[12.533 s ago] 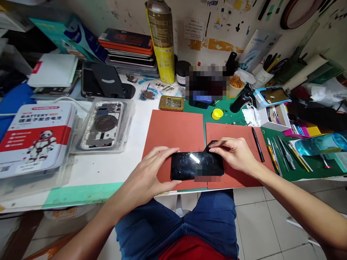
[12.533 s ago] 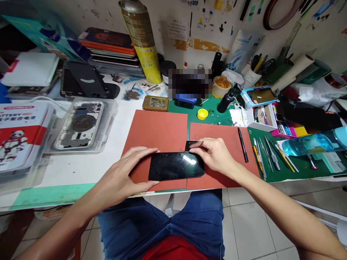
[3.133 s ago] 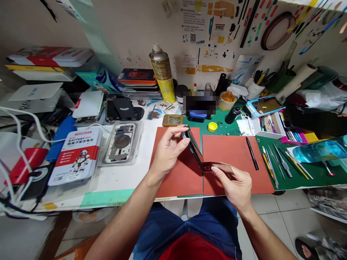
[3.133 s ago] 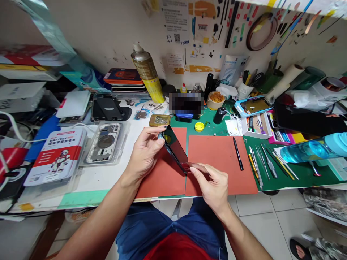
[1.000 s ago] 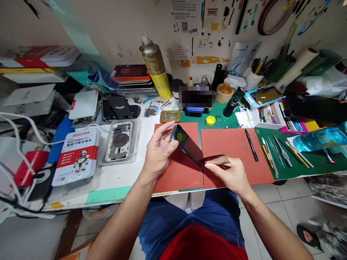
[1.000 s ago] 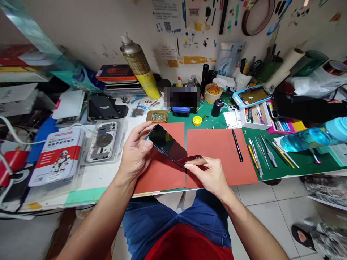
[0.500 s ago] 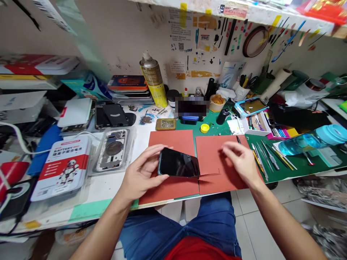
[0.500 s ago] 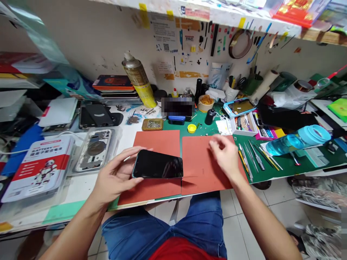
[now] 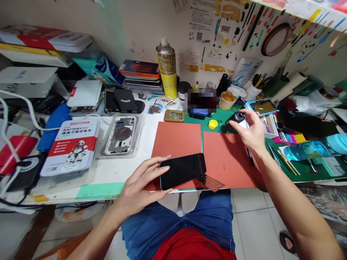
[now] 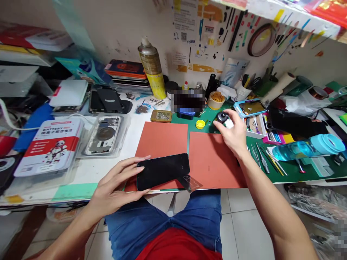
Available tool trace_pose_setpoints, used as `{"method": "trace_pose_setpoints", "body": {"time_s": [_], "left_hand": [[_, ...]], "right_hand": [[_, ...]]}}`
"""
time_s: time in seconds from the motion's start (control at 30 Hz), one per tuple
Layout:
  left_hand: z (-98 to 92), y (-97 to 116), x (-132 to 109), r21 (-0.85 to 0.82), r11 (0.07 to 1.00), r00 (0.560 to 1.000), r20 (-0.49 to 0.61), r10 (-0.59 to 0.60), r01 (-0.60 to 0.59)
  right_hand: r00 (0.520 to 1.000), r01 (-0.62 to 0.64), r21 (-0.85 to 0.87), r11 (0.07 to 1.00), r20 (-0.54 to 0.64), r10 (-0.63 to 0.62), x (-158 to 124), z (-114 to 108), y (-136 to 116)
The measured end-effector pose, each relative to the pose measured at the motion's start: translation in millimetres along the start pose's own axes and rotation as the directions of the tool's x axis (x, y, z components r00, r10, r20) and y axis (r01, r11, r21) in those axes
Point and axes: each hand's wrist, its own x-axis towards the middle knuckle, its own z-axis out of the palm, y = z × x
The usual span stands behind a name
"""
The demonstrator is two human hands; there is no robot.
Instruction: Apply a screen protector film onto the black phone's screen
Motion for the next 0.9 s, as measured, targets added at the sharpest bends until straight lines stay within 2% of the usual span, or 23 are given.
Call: {"method": "trace_pose_setpoints", "body": {"time_s": [0.07,0.1,0.17,0.27,0.37,0.47,0.63,0.77,0.9], "left_hand": [[1.4,0.2,-4.5,-0.007,1.0,1.0,0.003,0.021,-0.021],[2.3,-0.5,-6.9,-0.009,1.0,1.0,0.007,0.022,-0.022],[4.0,-2.7,-11.1,-0.012,1.0,1.0,0.006,0.02,-0.019],[6.1,-5.9,-14.5,-0.012,1.0,1.0,-0.004,0.014,-0.014],[7.5,-6.7,-14.7,-0.005,1.0,1.0,-0.007,0.019,-0.019],[8.1,-6.3,-14.6,0.003,0.999,0.999,-0.006,0.044,-0.044],[8.0,-7.1,-16.7,0.003,0.999,0.999,0.011,0.046,-0.046],[9.0,-9.0,-18.9,-0.005,0.999,0.999,0.028,0.043,-0.043],[10.7,-10.1,-22.1,-0.017,0.999,0.999,0.035,0.028,-0.027]], "right_hand": [[0.987,0.035,0.053,0.998,0.154,-0.042,-25.3,-28.0,-21.6],[0.965,0.039,0.045,0.998,0.256,-0.05,-38.7,-41.4,-32.1],[0.893,0.089,0.01,0.996,0.443,-0.084,-63.3,-63.5,-50.2],[0.732,0.17,0.02,0.985,0.667,-0.14,-85.8,-80.0,-66.7],[0.555,0.261,0.086,0.961,0.801,-0.223,-89.2,-80.7,-72.6],[0.455,0.448,0.111,0.887,0.826,-0.333,-85.2,-75.5,-75.6],[0.374,0.755,0.048,0.654,0.788,-0.489,-86.2,-66.5,-90.3],[0.314,0.861,0.024,0.509,0.762,-0.567,-90.6,-60.4,-103.9],[0.268,0.914,0.007,0.406,0.741,-0.616,-93.6,-56.9,-109.7]]}}
